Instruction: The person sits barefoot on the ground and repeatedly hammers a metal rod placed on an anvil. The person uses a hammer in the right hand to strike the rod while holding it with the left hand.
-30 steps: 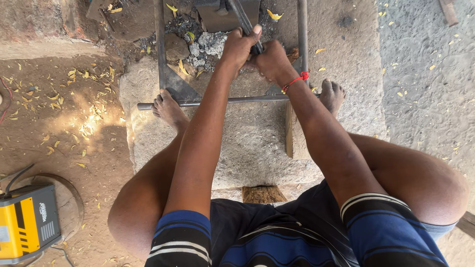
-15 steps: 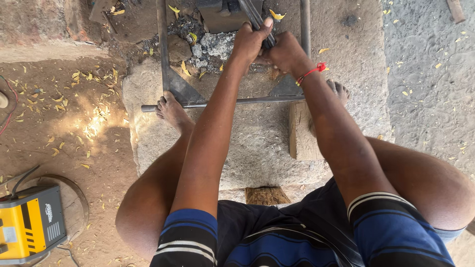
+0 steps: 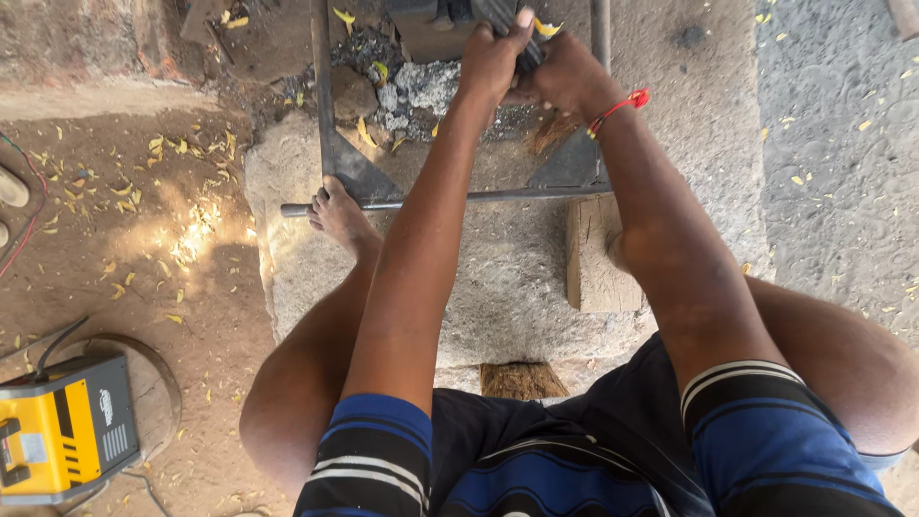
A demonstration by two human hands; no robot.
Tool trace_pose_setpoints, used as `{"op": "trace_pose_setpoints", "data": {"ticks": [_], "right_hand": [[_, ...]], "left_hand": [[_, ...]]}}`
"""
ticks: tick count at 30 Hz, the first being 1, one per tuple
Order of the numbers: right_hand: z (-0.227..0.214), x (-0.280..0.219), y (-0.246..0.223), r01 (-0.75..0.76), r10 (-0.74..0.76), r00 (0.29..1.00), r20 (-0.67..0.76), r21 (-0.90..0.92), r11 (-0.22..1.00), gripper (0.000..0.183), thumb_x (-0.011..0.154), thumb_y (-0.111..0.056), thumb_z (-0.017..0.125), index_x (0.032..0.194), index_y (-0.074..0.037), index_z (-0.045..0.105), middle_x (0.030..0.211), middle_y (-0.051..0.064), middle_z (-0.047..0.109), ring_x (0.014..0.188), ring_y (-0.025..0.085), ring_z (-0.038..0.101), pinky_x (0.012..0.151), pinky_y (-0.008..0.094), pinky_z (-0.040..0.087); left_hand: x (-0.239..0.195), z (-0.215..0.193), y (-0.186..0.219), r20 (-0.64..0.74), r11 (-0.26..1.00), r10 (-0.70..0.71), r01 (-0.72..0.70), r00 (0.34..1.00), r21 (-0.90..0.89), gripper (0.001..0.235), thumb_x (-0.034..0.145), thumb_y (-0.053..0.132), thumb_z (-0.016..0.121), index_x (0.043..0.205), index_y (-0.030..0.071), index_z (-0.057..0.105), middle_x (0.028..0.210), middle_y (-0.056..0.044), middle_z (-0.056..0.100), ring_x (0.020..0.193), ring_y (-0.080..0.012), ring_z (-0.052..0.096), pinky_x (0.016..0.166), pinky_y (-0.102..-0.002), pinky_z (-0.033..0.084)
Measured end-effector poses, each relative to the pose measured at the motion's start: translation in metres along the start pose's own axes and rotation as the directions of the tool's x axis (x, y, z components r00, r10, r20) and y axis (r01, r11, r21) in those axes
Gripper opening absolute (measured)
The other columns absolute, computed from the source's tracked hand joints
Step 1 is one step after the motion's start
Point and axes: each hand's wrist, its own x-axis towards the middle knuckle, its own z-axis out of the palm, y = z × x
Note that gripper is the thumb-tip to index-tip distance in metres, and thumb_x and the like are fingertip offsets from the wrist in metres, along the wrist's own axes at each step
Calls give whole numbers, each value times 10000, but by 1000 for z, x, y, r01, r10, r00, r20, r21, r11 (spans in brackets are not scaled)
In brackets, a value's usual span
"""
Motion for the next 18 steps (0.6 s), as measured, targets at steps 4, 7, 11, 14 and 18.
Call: {"op": "trace_pose_setpoints", "data": {"ticks": [4,7,11,14,18], "right_hand": [[9,-2,-5,-28,27,1000,15,65,997,170,814,-140,749,797,25,713,670,81,686,528,130,643,439,315,504],[25,-10,-3,-69,67,998,15,118,991,170,806,-129,761,776,25,697,642,78,663,502,129,609,405,320,478],[41,-15,-8,-95,89,994,57,102,990,142,819,-127,736,754,-9,690,583,69,657,437,147,595,375,326,461],[52,-20,-7,-79,74,996,45,140,987,196,837,-126,744,723,14,668,575,73,657,423,149,592,374,327,460],[72,-25,-3,-59,59,998,9,143,988,310,873,-164,757,677,56,661,566,110,649,432,147,610,395,329,470]], "left_hand": [[-1,-6,-8,-113,992,81,-69,990,102,509,885,475,658,1063,-2,650,886,-117,726,795,-239,768,596,-391,632],[-5,-12,-26,-168,963,169,-126,971,240,501,935,520,657,958,22,710,840,-101,748,775,-197,737,692,-365,564],[-14,-18,-34,-150,968,68,-29,986,249,457,966,515,600,881,75,691,770,-70,665,663,-182,613,627,-375,487],[-24,-24,-32,-160,966,61,-18,985,257,445,962,493,618,813,78,677,726,-52,646,622,-162,598,595,-371,470],[-42,-37,-30,-183,959,77,-23,980,283,476,941,506,651,759,66,649,673,-34,635,597,-142,585,564,-357,468]]}}
